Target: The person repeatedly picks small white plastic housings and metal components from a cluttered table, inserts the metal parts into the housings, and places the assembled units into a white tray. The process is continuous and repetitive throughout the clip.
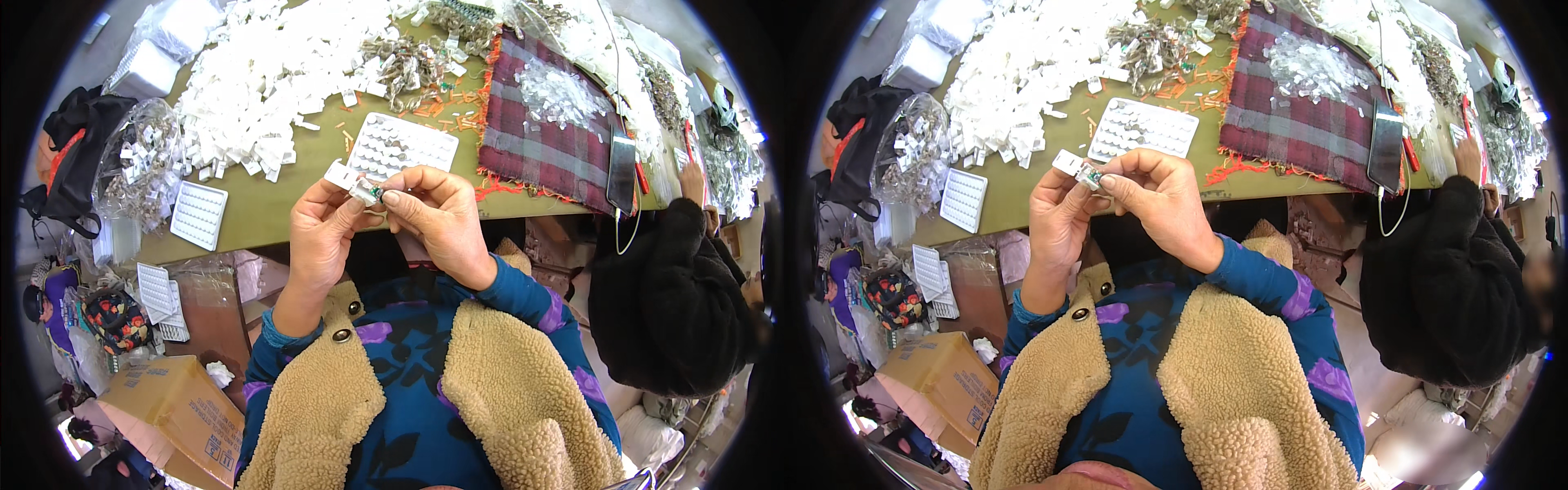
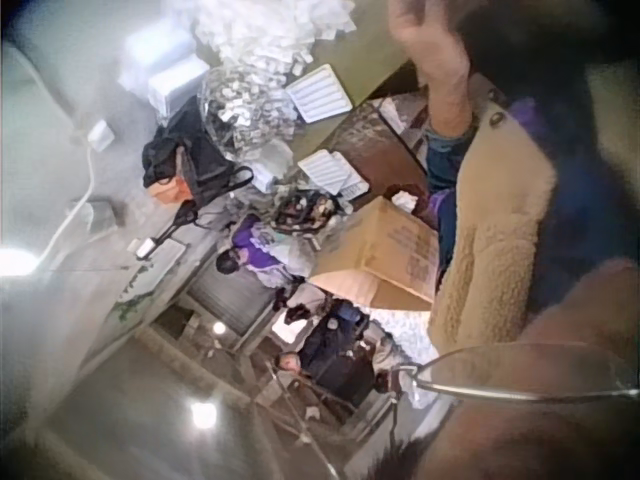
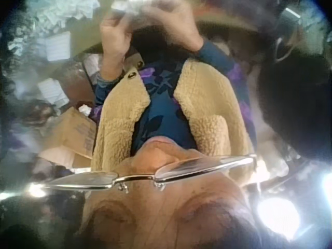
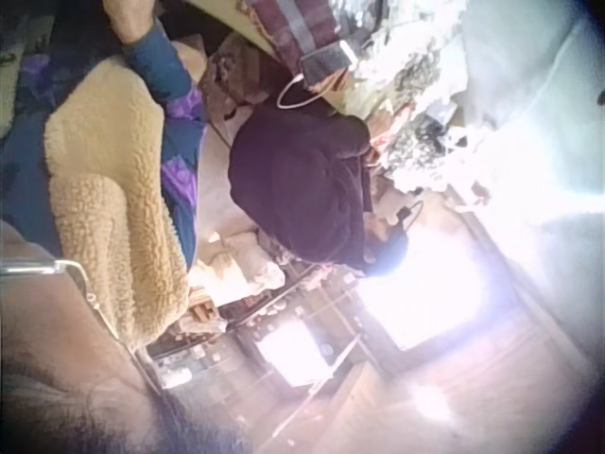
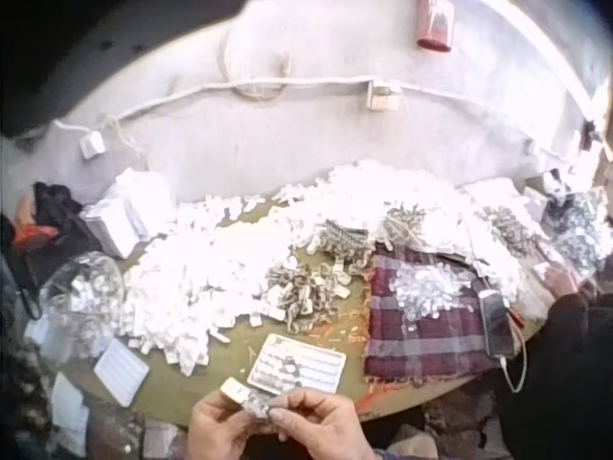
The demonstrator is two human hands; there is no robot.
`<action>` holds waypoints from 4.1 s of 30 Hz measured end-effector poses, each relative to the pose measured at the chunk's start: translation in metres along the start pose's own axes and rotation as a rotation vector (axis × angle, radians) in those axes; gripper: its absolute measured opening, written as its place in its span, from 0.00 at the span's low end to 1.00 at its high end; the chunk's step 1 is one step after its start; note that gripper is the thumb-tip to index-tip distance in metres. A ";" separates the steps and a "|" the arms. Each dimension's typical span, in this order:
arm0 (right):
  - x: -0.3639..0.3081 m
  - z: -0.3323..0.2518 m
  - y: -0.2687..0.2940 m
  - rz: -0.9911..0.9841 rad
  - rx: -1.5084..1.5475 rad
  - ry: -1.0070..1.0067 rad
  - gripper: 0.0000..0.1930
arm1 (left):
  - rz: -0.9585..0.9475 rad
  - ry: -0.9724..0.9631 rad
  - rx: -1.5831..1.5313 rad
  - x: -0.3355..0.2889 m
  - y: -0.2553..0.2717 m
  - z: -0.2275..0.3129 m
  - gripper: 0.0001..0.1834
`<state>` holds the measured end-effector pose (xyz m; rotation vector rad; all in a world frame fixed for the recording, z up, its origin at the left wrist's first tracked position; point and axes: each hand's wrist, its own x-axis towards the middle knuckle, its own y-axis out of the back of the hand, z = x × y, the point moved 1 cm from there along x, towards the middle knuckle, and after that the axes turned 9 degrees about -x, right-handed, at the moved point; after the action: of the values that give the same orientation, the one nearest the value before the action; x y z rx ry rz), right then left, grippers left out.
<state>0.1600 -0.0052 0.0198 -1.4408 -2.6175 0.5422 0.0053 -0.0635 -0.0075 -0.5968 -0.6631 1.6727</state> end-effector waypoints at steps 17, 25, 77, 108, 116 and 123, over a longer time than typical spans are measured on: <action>-0.003 0.009 0.012 -0.086 0.115 -0.171 0.05 | -0.075 -0.319 0.276 -0.022 -0.001 0.001 0.11; -0.009 0.007 0.012 0.011 -0.217 -0.019 0.04 | 0.028 -0.079 0.027 -0.019 0.004 -0.007 0.12; -0.023 0.010 0.001 0.044 -0.261 -0.025 0.05 | -0.129 -0.408 0.291 -0.024 -0.004 -0.016 0.12; -0.024 0.003 0.012 -0.045 -0.606 -0.109 0.06 | -0.111 0.252 -0.453 -0.022 0.002 -0.018 0.14; -0.025 0.002 0.009 0.057 -0.925 0.354 0.07 | 0.054 0.252 0.073 -0.027 0.000 -0.023 0.12; -0.008 0.010 0.027 0.170 -0.996 0.472 0.05 | 0.041 0.315 0.010 -0.022 0.009 -0.018 0.10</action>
<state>0.1838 -0.0013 0.0014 -1.6858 -2.4036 -1.1240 0.0156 -0.0847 -0.0254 -0.8503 -0.4166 1.5737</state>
